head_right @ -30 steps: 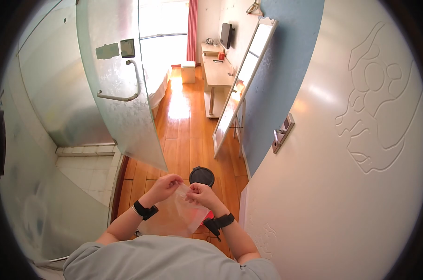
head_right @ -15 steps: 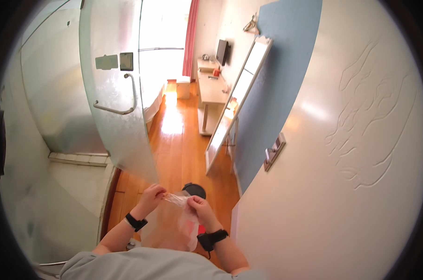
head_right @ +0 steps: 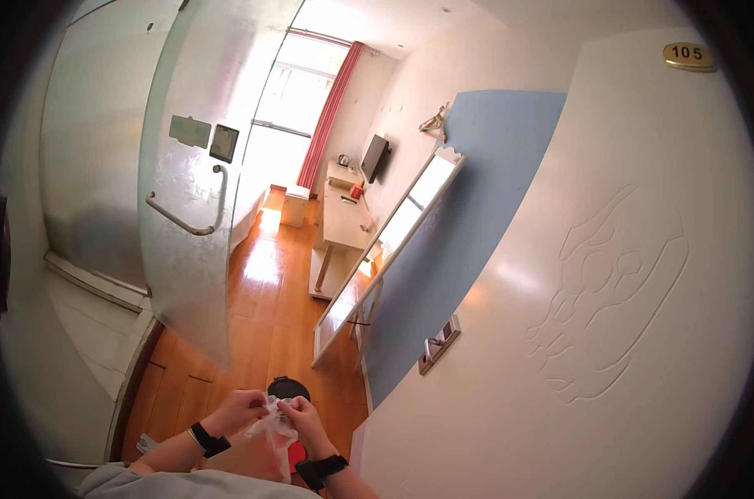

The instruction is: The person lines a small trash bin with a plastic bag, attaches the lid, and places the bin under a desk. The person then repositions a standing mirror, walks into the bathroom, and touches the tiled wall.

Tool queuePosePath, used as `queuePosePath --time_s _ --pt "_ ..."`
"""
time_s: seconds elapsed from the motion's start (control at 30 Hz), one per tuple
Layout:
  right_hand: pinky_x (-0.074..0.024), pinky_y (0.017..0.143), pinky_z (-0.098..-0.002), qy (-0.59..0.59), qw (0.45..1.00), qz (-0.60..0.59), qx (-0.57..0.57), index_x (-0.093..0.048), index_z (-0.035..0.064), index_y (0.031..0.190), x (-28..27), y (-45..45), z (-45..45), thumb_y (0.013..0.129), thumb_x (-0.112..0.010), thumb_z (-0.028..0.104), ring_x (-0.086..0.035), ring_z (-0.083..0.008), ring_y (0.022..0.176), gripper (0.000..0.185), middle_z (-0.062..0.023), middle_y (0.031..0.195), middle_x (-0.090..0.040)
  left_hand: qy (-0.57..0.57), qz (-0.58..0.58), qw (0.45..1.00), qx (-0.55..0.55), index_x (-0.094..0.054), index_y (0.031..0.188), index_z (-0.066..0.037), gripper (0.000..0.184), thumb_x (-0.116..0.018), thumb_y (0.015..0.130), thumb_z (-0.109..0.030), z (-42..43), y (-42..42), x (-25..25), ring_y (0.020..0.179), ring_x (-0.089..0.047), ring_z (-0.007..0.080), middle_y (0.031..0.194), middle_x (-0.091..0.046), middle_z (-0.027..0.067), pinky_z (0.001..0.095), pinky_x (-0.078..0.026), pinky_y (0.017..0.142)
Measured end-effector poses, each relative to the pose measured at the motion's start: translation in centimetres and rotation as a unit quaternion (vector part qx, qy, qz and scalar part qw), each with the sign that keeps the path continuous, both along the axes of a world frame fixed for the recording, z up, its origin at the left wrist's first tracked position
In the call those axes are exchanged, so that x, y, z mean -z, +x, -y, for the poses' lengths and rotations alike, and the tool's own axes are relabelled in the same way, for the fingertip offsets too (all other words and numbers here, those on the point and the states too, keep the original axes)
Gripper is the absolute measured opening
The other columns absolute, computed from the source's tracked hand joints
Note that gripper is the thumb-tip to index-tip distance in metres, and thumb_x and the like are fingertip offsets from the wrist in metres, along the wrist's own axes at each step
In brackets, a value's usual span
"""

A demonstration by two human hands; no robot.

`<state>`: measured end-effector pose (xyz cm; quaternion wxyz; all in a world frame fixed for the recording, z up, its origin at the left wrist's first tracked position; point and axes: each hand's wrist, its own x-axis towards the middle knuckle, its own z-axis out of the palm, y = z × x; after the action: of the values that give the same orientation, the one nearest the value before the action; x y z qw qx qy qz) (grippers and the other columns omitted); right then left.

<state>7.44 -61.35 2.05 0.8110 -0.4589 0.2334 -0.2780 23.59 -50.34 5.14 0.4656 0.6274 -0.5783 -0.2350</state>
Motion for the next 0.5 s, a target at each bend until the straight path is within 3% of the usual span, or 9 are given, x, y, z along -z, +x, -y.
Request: queuePosePath --time_s 0.07,0.1,0.13,0.17,0.2,0.27,0.37,0.43,0.5 --pt "-0.039 0.054 -0.0181 -0.022 0.999 -0.008 0.028 -0.047 0.0119 0.077 -0.1 -0.6 0.4 0.081 -0.071 0.01 -0.048 -0.0036 0.062 0.024 0.0041 0.07 -0.05 0.061 -0.14 0.988 -0.011 -0.058 0.092 -0.002 0.013 -0.062 0.084 -0.012 -0.8 0.5 -0.5 0.071 -0.064 0.0184 0.081 -0.065 0.0114 0.0331 -0.052 0.065" --pt "-0.039 0.054 -0.0183 -0.033 0.999 -0.011 0.041 -0.048 0.0115 0.078 -0.1 -0.7 0.5 0.08 -0.073 0.01 -0.049 -0.0038 0.063 0.025 0.0037 0.071 -0.051 0.058 -0.141 0.988 -0.011 -0.058 0.092 -0.002 0.013 -0.062 0.084 -0.012 -0.7 0.9 -0.1 0.071 -0.064 0.0184 0.081 -0.065 0.0114 0.0331 -0.052 0.065" --pt "-0.039 0.054 -0.0183 -0.036 0.998 -0.013 0.04 -0.048 0.0115 0.078 0.5 -0.9 0.9 0.08 -0.073 0.01 -0.049 -0.0038 0.063 0.025 0.0037 0.071 -0.051 0.07 -0.291 0.954 -0.007 -0.056 0.095 -0.003 0.012 -0.059 0.087 -0.011 -0.5 1.6 0.8 0.073 -0.064 0.019 0.082 -0.065 0.0105 0.0345 -0.053 0.066" --pt "-0.039 0.056 -0.0185 -0.155 0.984 -0.08 0.028 -0.05 0.0104 0.08 1.7 -1.1 1.5 0.078 -0.074 0.013 -0.048 -0.004 0.064 0.025 0.0036 0.072 -0.051 0.082 -0.433 0.897 -0.002 -0.053 0.098 -0.005 0.011 -0.057 0.089 -0.011 -0.5 1.9 1.3 0.076 -0.064 0.0196 0.083 -0.064 0.0095 0.036 -0.054 0.068" --pt "-0.0389 0.057 -0.0187 -0.269 0.952 -0.145 0.015 -0.051 0.0092 0.082 2.0 -1.2 1.4 0.076 -0.076 0.016 -0.048 -0.0042 0.065 0.027 0.0036 0.072 -0.051 0.083 -0.435 0.897 -0.001 -0.053 0.098 -0.005 0.011 -0.057 0.089 -0.011 -0.7 1.8 0.9 0.076 -0.064 0.0196 0.083 -0.064 0.0095 0.036 -0.054 0.068" --pt "-0.0386 0.058 -0.0192 -0.304 0.935 -0.179 0.015 -0.052 0.0088 0.084 2.8 -1.3 1.1 0.075 -0.077 0.017 -0.047 -0.0044 0.066 0.028 0.0039 0.072 -0.05 0.065 -0.627 0.776 0.008 -0.05 0.099 -0.007 0.01 -0.054 0.092 -0.012 -1.1 1.1 -0.6 0.074 -0.063 0.0176 0.083 -0.063 0.0079 0.035 -0.054 0.066" --pt "-0.0412 0.06 -0.0214 -0.335 0.913 -0.231 0.004 -0.059 0.0065 0.09 4.4 -1.6 1.3 0.077 -0.074 0.025 -0.051 -0.0069 0.067 0.028 0.0012 0.074 -0.056 0.018 -0.677 0.736 -0.009 -0.049 0.097 -0.009 0.009 -0.053 0.092 -0.014 0.6 2.5 4.5 0.066 -0.06 0.0155 0.081 -0.059 0.0048 0.0318 -0.053 0.063" --pt "-0.045 0.062 -0.0227 -0.515 0.767 -0.379 0.053 -0.062 0.0043 0.098 4.4 -2.0 1.2 0.08 -0.069 0.029 -0.058 -0.0094 0.071 0.031 -0.0025 0.079 -0.061 0.018 -0.677 0.735 0.034 -0.048 0.095 -0.01 0.008 -0.055 0.091 -0.012 0.7 4.2 6.5 0.065 -0.058 0.0148 0.079 -0.056 0.003 0.0319 -0.052 0.061" --pt "-0.047 0.065 -0.025 -0.512 0.738 -0.434 0.073 -0.062 0.0034 0.101 7.1 -3.2 3.2 0.081 -0.066 0.03 -0.061 -0.0117 0.075 0.033 -0.0047 0.082 -0.064 0.019 -0.676 0.733 0.075 -0.047 0.093 -0.011 0.009 -0.056 0.09 -0.01 0.5 4.7 6.5 0.064 -0.056 0.0141 0.078 -0.053 0.0013 0.032 -0.052 0.06"
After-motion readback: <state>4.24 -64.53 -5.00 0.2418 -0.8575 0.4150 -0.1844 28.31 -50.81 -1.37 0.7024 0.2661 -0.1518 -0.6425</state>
